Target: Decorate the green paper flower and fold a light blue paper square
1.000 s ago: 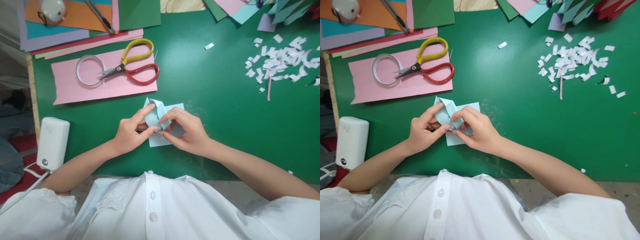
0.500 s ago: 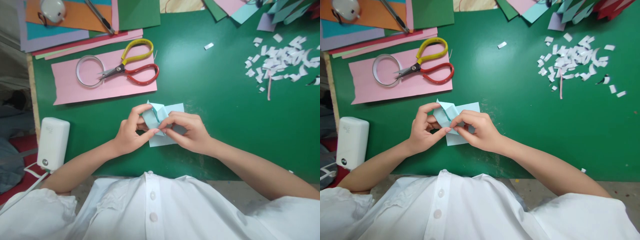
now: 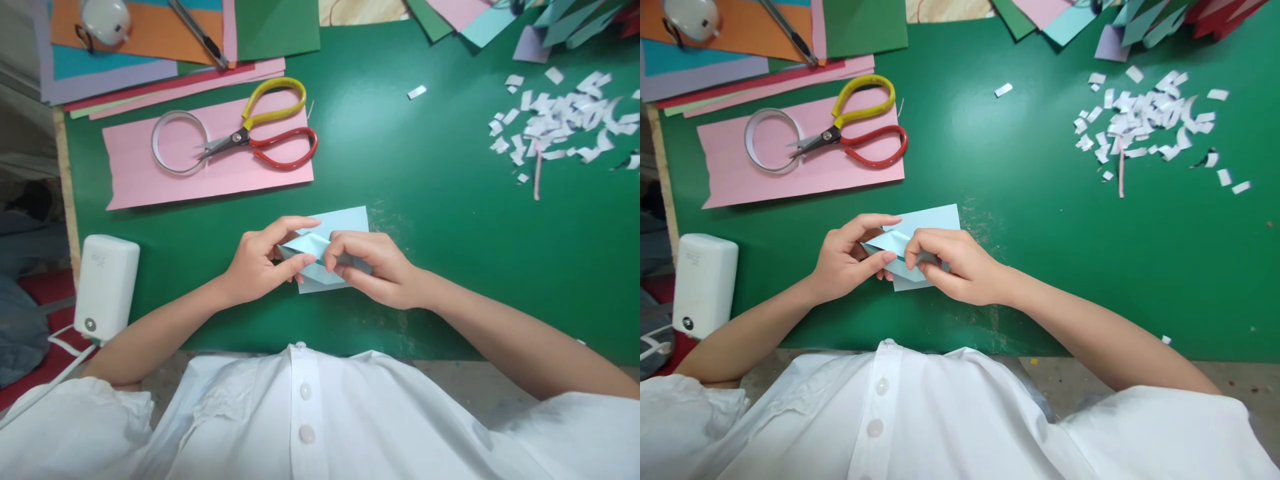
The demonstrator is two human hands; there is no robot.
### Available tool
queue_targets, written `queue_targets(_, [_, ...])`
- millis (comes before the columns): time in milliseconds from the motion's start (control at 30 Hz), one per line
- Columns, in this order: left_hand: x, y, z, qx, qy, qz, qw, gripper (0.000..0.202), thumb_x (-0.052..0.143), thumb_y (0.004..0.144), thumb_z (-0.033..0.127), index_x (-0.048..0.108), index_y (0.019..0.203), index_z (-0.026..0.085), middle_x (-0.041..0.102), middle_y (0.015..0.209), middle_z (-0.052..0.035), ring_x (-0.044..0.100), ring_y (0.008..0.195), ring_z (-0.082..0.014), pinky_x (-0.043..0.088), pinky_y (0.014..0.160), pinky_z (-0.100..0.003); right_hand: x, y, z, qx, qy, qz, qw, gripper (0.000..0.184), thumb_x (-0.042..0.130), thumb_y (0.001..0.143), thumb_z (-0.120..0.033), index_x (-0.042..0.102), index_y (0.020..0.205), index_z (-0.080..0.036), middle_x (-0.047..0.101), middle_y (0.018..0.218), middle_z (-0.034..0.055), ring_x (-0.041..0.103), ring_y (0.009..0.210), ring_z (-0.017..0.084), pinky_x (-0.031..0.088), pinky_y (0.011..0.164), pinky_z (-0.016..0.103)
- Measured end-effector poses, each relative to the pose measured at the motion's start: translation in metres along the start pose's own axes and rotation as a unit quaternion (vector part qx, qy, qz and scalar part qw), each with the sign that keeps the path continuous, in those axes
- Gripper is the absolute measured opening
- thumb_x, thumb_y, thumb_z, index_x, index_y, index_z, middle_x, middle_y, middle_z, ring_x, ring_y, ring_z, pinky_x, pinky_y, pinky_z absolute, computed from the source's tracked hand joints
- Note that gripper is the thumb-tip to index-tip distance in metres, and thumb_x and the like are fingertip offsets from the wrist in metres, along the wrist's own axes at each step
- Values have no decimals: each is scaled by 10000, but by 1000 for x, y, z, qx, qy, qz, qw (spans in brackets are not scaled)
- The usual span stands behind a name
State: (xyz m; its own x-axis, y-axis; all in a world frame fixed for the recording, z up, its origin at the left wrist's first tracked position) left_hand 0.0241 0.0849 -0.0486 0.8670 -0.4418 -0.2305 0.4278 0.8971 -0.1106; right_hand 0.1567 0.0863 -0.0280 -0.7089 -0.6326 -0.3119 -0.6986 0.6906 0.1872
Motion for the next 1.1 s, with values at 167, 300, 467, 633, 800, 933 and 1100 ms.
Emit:
queue_targets(167, [3,0,2,14,27,-23,999,250,599,920,250,597,1167,208,700,1117,-40,707,585,-77,580,507,-129,2,-1,0,-7,-27,-1,1000,153,435,859,-68,521,872,-193,540,712,-35,464,593,73,384,583,200])
queue_targets(300, [2,0,-2,-22,-2,-10,1000,185,597,918,251,562,1094,207,678,1013,-9,703,567,-78,579,479,-124,-2,-5,3,-5,-104,61,993,173,493,857,-110,490,1005,-199,542,725,-44,431,531,74,374,523,211])
queue_targets(467, [0,1,-4,-42,-39,14,998,165,587,916,235,518,1065,222,603,865,30,694,588,-85,621,528,-162,-1,-7,5,3,-159,93,983,258,516,903,-140,479,1149,-209,661,931,1,460,506,68,392,507,230])
queue_targets(633, [1,1,-7,-42,-75,12,996,159,590,904,211,521,1045,233,571,869,23,672,633,-87,645,569,-197,-3,-7,3,-7,-161,108,981,230,525,931,-142,514,1150,-214,698,983,6,524,524,63,429,516,212])
queue_targets(800, [-1,0,-10,-49,-72,21,996,161,602,889,226,538,1036,234,554,868,5,636,703,-105,648,583,-214,-4,-6,3,-18,-149,109,983,190,520,932,-126,538,1097,-218,721,969,20,666,725,110,511,608,215])
queue_targets(933, [-1,1,-7,-43,-67,16,997,184,605,896,283,545,1058,217,598,901,-11,639,705,-110,627,567,-208,-5,-6,4,-16,-157,109,982,184,531,918,-106,537,1064,-218,721,917,2,653,673,95,492,566,199])
queue_targets(1100, [-5,2,0,-33,43,18,998,233,501,970,393,617,988,191,635,699,24,594,549,-81,510,515,-178,-4,-7,5,-9,-164,102,981,189,539,910,-109,534,1065,-218,714,891,-4,651,673,99,492,575,201])
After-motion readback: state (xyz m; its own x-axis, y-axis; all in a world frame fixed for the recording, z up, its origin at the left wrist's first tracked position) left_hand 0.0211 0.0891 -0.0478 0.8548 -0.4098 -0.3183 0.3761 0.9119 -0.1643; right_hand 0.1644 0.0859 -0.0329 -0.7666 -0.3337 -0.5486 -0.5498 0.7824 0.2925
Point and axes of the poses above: each hand's wrist, its own y-axis towards the middle knuckle, its own x-axis out of the palm, z = x × y, the point moved 8 cm from there along y, towards the middle knuckle
